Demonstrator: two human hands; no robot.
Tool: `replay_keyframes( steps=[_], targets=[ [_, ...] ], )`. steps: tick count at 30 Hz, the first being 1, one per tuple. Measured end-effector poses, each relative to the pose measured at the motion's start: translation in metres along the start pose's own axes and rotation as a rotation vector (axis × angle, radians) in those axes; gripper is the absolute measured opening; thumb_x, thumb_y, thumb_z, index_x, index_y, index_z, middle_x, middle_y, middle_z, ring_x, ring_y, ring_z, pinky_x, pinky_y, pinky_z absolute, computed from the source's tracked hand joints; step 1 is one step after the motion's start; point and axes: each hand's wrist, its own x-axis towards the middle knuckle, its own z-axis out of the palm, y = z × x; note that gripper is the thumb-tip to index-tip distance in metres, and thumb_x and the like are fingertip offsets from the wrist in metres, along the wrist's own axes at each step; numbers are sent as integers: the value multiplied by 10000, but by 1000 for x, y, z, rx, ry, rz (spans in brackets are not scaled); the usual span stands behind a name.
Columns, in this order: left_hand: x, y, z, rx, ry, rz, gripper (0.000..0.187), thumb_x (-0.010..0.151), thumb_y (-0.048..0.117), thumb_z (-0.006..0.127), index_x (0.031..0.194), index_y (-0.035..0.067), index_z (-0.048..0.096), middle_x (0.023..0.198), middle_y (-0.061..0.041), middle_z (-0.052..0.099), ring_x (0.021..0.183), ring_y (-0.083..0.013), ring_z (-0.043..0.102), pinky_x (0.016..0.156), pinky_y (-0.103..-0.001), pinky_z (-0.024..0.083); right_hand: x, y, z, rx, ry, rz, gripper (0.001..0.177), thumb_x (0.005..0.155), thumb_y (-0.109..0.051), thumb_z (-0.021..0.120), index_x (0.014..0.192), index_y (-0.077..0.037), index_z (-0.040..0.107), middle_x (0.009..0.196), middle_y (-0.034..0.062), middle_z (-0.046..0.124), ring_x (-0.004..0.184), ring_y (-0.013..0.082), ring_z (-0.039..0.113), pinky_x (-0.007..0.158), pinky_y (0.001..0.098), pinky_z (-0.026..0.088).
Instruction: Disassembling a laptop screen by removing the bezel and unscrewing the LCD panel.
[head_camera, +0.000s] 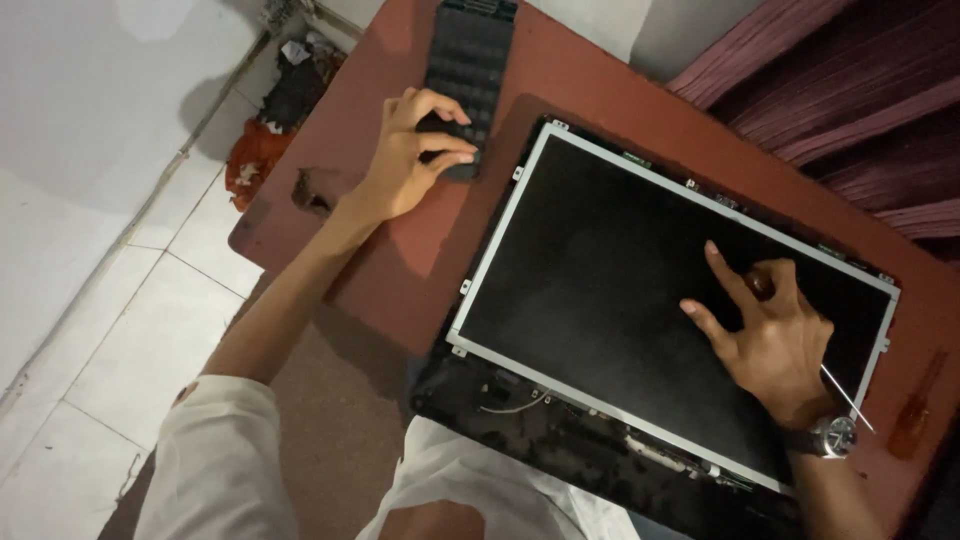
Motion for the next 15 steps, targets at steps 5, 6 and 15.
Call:
replay_keyframes(
  steps=[5, 6, 15],
  targets=[
    [-1, 1, 1, -19, 23, 38, 150, 933, 87, 874, 1015, 210, 847, 1216, -30, 601, 1094, -260, 520, 973, -458, 276, -1, 0, 2, 0, 20, -3, 610, 996, -623, 612, 1453, -250, 767, 1121, 25, 494, 752, 97, 578, 470, 263, 497],
    [-1, 0, 2, -19, 21, 41, 150, 933, 87, 874, 1015, 210, 847, 1216, -30, 601, 1094, -260, 520, 973, -458, 276, 0, 0, 2, -1, 21, 0, 610, 996, -623, 612, 1453, -250, 767, 1121, 25, 494, 752, 97, 578, 470, 263, 497],
    [9, 21, -7, -137, 138, 86, 152, 1007, 17, 779, 1127, 111, 774, 1180, -45, 644, 1121, -242, 584, 972, -438, 335, 2, 1, -25, 107, -176, 90, 535, 1085, -384, 483, 1564, -180, 604, 1218, 134, 530, 849, 273, 687, 505, 431, 581]
  ],
)
